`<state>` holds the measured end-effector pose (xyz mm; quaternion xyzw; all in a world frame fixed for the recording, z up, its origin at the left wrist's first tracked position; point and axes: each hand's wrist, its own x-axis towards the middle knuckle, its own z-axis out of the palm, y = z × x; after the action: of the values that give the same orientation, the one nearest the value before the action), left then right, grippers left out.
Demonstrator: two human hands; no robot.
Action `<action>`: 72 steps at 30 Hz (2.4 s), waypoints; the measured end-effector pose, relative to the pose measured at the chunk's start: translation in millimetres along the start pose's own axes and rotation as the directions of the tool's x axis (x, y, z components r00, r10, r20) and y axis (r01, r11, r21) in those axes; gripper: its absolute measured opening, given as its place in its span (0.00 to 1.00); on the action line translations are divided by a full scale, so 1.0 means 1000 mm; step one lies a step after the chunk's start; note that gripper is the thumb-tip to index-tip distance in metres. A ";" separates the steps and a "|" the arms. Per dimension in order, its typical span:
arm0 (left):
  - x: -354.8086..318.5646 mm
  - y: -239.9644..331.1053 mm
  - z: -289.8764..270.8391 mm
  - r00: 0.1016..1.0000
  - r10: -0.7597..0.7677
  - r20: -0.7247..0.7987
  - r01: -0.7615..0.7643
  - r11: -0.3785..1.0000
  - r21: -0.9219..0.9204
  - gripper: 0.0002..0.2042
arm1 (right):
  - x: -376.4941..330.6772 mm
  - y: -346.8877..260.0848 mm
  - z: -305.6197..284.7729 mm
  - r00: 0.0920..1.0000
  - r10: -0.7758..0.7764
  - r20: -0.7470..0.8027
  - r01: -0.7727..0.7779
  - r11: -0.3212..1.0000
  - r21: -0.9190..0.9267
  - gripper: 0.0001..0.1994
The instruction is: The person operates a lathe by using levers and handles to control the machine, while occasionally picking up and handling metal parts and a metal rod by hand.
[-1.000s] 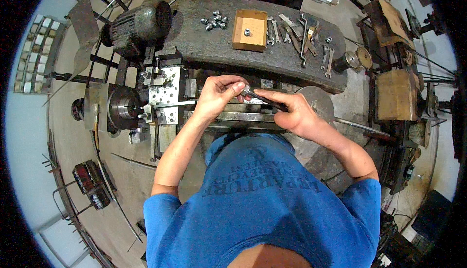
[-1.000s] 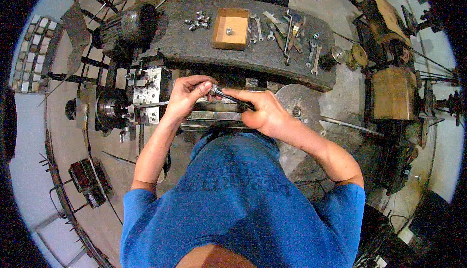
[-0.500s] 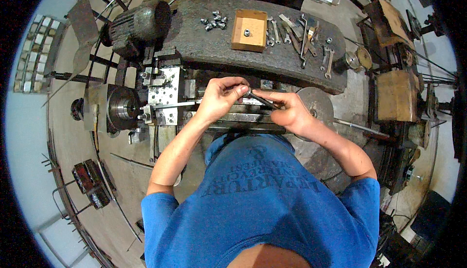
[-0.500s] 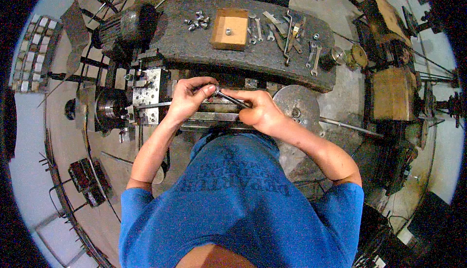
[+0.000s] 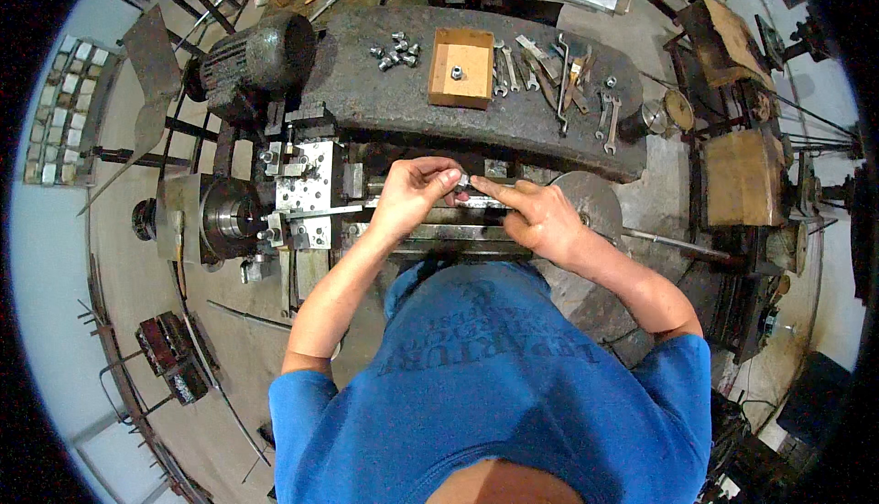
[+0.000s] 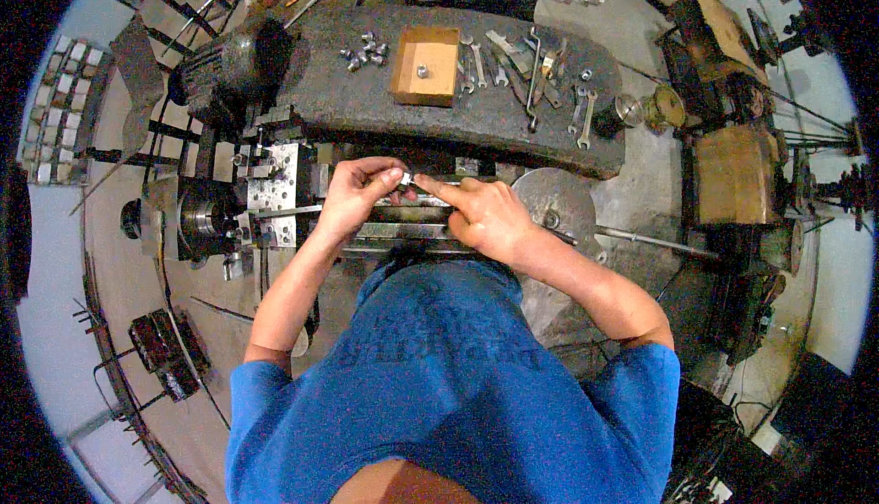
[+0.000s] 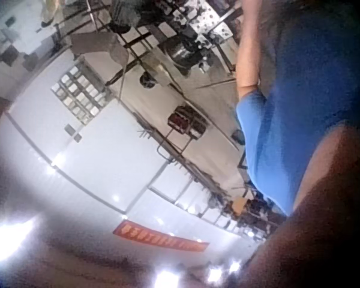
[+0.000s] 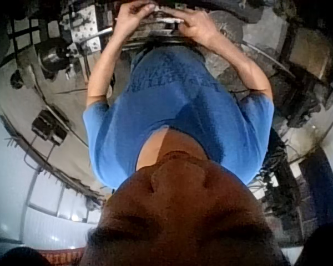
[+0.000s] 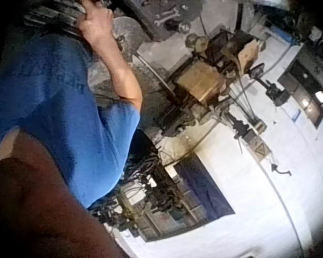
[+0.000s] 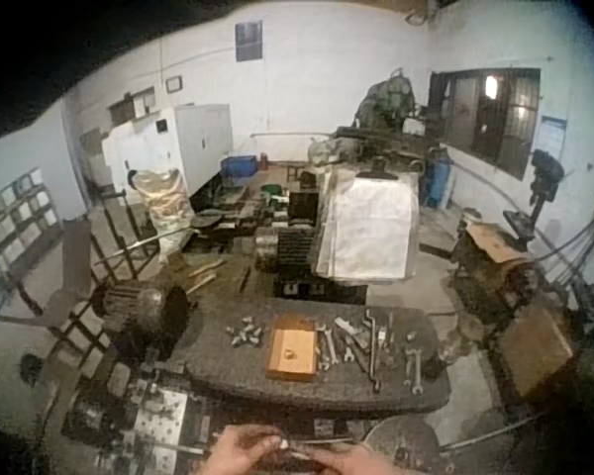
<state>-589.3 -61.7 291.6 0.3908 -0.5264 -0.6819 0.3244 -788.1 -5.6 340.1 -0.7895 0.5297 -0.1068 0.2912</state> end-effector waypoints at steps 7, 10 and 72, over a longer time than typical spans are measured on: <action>-0.003 0.014 -0.003 0.987 0.160 -0.006 -0.155 0.966 0.205 0.11 | -0.006 0.024 -0.019 0.832 0.042 0.554 -0.554 -0.015 0.833 0.27; -0.009 0.015 -0.024 0.990 0.104 -0.100 -0.128 0.950 -0.283 0.13 | -0.006 0.066 -0.029 0.890 0.347 0.295 -0.367 0.166 0.915 0.29; -0.536 -0.125 -0.359 0.321 0.216 -0.922 0.648 0.660 0.380 0.19 | 0.268 -0.240 0.207 0.948 -0.257 0.186 0.278 0.956 -0.095 0.15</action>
<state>-19.6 258.9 222.5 0.8675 -0.3973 -0.1155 0.2760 -391.8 -110.0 273.3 -0.8762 0.3960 -0.0448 0.2709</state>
